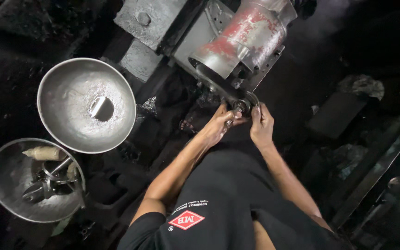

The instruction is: The person repeatedly grinds a cylindrical metal part against a bench grinder, then dips it into a water basin to cool and clean it. The cycle of grinding and dipping is repeated several times throughout the clip.

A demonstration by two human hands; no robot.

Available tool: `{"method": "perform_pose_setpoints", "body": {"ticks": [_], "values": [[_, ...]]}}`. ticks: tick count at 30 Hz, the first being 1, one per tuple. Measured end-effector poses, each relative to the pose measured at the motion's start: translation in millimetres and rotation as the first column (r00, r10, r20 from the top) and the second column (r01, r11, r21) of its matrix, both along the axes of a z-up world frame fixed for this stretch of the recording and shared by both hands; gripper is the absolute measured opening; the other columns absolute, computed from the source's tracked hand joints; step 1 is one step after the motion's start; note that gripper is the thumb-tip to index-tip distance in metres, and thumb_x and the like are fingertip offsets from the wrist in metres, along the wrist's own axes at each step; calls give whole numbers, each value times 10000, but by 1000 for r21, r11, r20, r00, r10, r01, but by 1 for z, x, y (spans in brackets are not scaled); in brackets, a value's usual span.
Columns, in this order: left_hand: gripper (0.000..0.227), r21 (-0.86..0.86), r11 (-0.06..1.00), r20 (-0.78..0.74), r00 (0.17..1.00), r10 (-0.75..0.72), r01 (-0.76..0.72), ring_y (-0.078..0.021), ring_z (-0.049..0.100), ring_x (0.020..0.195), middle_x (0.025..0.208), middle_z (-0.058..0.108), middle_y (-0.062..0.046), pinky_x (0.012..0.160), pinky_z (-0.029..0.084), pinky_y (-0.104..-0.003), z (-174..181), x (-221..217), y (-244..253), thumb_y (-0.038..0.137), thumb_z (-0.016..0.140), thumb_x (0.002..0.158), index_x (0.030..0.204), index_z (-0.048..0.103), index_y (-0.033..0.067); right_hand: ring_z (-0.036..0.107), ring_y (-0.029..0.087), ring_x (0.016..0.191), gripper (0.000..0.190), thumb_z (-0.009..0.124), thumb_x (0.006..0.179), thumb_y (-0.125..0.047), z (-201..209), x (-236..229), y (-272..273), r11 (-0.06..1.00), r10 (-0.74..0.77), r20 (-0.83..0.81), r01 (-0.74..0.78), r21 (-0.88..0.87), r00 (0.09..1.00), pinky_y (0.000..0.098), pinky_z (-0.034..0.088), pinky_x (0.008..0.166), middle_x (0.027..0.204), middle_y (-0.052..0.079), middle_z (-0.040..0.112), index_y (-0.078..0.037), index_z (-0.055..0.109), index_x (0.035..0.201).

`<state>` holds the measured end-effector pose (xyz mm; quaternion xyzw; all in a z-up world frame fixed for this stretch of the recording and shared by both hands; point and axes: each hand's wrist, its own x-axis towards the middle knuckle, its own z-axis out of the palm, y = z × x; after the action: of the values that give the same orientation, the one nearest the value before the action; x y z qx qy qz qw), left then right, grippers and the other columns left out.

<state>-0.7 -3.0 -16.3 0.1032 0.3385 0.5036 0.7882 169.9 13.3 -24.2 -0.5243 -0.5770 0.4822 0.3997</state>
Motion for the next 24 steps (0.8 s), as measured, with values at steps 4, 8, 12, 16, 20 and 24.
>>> {"method": "perform_pose_setpoints", "body": {"ticks": [4, 8, 12, 16, 20, 24], "values": [[533, -105, 993, -191, 979, -71, 52, -270, 450, 915, 1187, 537, -177, 610, 331, -400, -14, -1, -5, 153, 624, 994, 1458, 446, -41, 589, 115, 999, 282, 482, 1109, -162, -9, -3, 7, 1000, 22, 19, -22, 17, 1000, 273, 488, 892, 1064, 60, 663, 39, 629, 1242], [436, -75, 995, 15, 997, 72, -71, -231, 658, 1076, 1227, 639, -119, 1002, 561, -404, -28, -7, -10, 195, 622, 960, 1330, 510, -5, 490, 99, 876, 217, 509, 1139, -160, -30, -9, 11, 997, 82, 54, -81, -17, 995, 275, 433, 779, 915, 29, 551, 22, 602, 1067], [414, -78, 990, 60, 991, 123, -118, -258, 661, 1047, 1208, 656, -129, 997, 547, -411, -38, -11, -9, 230, 614, 990, 1321, 539, -7, 431, 59, 807, 229, 518, 1119, -180, -48, -13, 21, 987, 130, -31, -132, -86, 991, 250, 388, 700, 849, -17, 499, -14, 594, 981], [447, -128, 983, 16, 991, 131, -128, -274, 661, 1050, 1248, 640, -148, 989, 552, -401, -37, -14, -9, 314, 598, 996, 1333, 552, 23, 463, 51, 770, 239, 548, 1089, -187, -55, -19, 31, 979, 148, -5, -147, -140, 989, 253, 396, 666, 804, -22, 552, -12, 621, 943], [588, -139, 988, -87, 994, 60, -72, -250, 627, 1224, 1419, 549, -153, 1059, 548, -396, -25, -18, -14, 318, 625, 1000, 1457, 382, 38, 456, 71, 725, 259, 591, 1074, -183, -47, -9, 38, 957, 205, 131, -171, -233, 970, 273, 390, 623, 747, 10, 539, 22, 643, 925], [819, -168, 986, 7, 1000, 21, -19, -333, 619, 1215, 1439, 477, -195, 1055, 557, -486, -10, -10, -14, 191, 698, 927, 1534, 166, 54, 545, 72, 839, 231, 602, 1055, -160, -32, 2, 34, 965, 135, 77, -113, -238, 988, 253, 476, 727, 893, 30, 650, 47, 699, 1090]]}}
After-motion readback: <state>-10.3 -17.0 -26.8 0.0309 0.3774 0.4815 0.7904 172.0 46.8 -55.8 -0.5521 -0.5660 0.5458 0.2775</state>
